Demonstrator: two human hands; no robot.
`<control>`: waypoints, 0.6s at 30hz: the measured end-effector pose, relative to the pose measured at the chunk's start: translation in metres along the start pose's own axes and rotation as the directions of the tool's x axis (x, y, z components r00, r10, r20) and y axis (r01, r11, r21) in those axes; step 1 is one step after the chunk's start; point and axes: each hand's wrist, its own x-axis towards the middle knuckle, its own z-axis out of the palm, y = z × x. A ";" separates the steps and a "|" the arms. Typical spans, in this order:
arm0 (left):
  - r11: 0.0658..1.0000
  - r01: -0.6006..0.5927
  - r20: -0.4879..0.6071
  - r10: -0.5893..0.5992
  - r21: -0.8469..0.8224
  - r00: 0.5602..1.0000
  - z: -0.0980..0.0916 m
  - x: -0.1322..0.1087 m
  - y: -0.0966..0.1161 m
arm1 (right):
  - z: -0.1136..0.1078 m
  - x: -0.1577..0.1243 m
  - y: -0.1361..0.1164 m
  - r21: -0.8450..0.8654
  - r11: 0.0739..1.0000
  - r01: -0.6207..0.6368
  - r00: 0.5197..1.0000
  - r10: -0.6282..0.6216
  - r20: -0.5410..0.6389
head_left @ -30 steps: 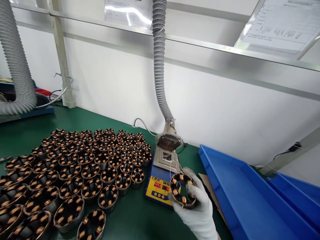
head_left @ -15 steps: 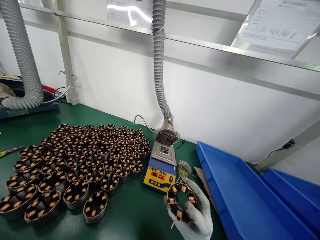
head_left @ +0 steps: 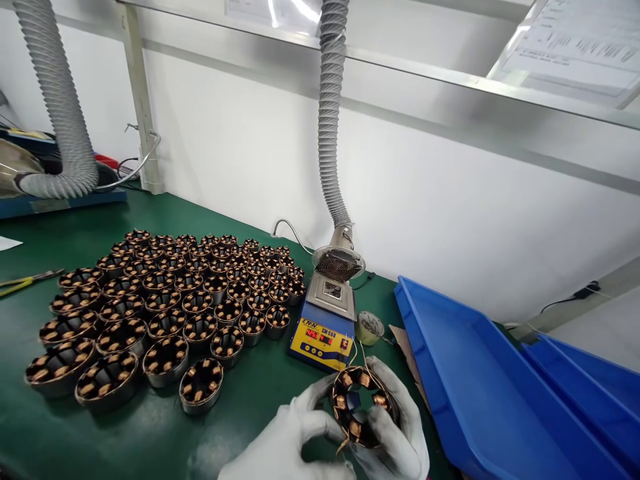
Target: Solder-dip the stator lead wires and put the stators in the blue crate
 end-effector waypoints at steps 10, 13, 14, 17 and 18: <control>0.909 0.000 -0.055 -0.025 -0.417 0.998 0.008 0.004 -0.010 | -0.018 0.034 -0.028 -0.099 0.937 0.335 0.905 -0.291 0.310; 0.905 0.077 0.019 -0.076 -0.418 0.997 0.002 0.008 -0.007 | -0.023 0.049 -0.039 0.077 0.993 0.093 0.864 -0.119 0.490; 0.910 0.097 0.034 -0.091 -0.402 0.995 0.000 0.010 -0.007 | -0.023 0.053 -0.041 0.099 0.995 0.006 0.853 -0.056 0.520; 0.931 0.153 0.041 -0.148 -0.332 0.988 -0.008 0.009 -0.017 | -0.019 0.063 -0.040 0.131 0.965 -0.227 0.789 0.103 0.606; 0.928 0.174 0.015 -0.179 -0.329 0.984 -0.011 0.004 -0.025 | -0.018 0.067 -0.035 0.147 0.939 -0.312 0.773 0.160 0.614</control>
